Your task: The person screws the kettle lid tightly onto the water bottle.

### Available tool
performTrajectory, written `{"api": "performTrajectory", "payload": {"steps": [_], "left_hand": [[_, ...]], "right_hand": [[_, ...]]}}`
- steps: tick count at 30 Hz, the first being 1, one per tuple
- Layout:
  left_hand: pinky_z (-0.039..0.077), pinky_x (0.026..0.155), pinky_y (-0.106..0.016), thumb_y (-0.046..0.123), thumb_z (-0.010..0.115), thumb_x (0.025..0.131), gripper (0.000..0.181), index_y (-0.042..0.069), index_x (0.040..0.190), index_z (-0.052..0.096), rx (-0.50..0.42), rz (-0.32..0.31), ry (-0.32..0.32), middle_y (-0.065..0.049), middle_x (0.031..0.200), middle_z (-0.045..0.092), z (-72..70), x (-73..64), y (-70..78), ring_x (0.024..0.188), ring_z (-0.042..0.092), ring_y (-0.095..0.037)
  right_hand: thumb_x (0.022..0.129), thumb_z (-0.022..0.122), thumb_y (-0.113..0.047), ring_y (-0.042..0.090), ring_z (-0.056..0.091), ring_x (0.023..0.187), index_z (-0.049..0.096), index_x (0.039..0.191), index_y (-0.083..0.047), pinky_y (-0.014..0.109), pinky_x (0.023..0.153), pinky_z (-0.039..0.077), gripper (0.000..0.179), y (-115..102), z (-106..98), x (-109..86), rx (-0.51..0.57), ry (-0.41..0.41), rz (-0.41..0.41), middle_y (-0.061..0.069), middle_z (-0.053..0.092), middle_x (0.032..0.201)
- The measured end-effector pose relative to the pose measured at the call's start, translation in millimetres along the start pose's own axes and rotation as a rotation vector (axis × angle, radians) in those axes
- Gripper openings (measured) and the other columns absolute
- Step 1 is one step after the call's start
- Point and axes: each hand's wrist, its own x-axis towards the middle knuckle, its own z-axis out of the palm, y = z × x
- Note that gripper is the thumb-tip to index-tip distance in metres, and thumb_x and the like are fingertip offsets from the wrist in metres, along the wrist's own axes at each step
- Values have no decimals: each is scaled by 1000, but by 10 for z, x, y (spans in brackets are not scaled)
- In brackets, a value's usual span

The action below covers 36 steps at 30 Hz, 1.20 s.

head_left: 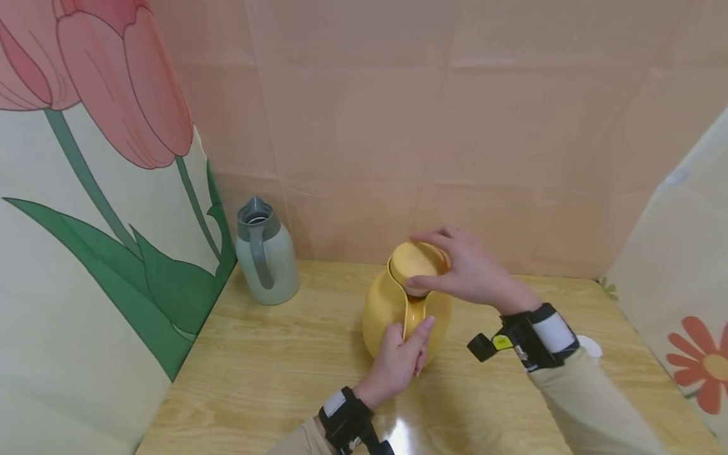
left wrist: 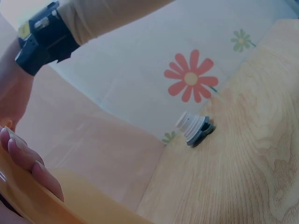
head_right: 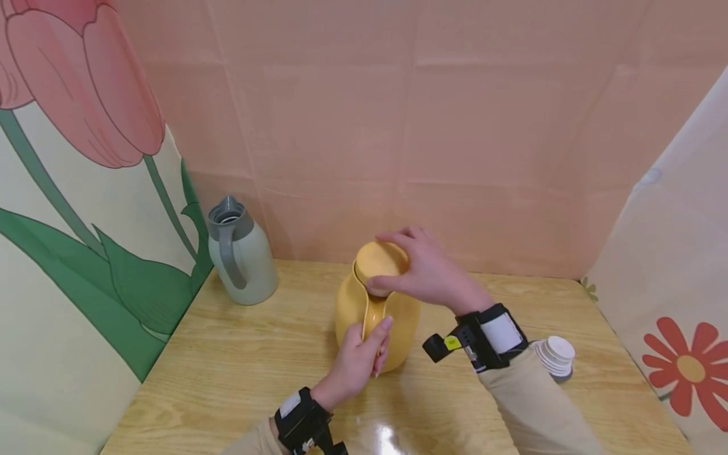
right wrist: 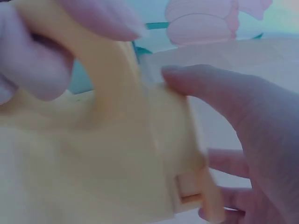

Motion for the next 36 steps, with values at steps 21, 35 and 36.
{"api": "performTrajectory", "payload": {"steps": [21,35,36], "left_hand": [[36,41,-20,37,49,109,62,0,60,46,-8,6,2,1,48,43,9,2,-8,39,39,-7],[36,38,-21,34,49,110,57,7,59,47,-18,47,22,4,48,44,14,15,-39,38,40,-6],[36,38,-21,34,49,110,57,7,59,47,-18,49,24,4,47,44,17,18,-42,38,40,-6]], "right_hand": [[94,69,-53,41,25,145,40,154,-12,68,109,27,78,-27,7,28,41,-35,25,14,31,161],[88,76,-56,33,42,125,55,147,-21,59,93,43,71,26,-22,48,65,-104,28,12,48,140],[87,75,-59,32,42,121,56,145,-20,56,91,44,72,24,5,62,51,-86,39,11,49,136]]}}
